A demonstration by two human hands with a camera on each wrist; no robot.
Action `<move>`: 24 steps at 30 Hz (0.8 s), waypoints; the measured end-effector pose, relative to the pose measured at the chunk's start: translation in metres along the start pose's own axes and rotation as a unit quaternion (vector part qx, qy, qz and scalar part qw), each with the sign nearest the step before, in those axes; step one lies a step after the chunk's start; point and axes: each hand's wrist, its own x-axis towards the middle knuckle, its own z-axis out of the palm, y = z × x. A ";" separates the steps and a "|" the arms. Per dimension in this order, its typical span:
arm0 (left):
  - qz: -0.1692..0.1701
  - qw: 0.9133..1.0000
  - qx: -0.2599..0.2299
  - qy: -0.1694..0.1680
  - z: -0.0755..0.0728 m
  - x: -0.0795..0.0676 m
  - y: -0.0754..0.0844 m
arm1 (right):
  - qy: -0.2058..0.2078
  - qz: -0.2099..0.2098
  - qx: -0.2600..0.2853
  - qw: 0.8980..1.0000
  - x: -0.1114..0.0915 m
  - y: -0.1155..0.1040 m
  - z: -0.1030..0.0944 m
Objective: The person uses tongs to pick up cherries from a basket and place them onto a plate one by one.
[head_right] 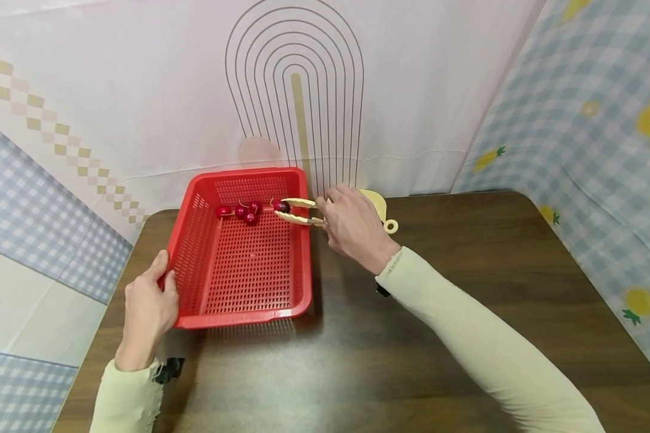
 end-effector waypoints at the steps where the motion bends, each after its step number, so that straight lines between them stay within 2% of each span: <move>1: 0.000 1.000 0.000 0.000 0.000 0.000 0.000 | 0.001 0.000 0.001 1.000 -0.001 0.001 0.000; 12: 0.000 1.000 0.002 0.003 0.000 -0.001 0.000 | -0.011 0.012 -0.012 1.000 -0.011 0.008 -0.007; 24: -0.008 1.000 0.005 -0.005 0.000 0.000 0.000 | -0.001 0.019 0.007 1.000 -0.022 0.014 -0.013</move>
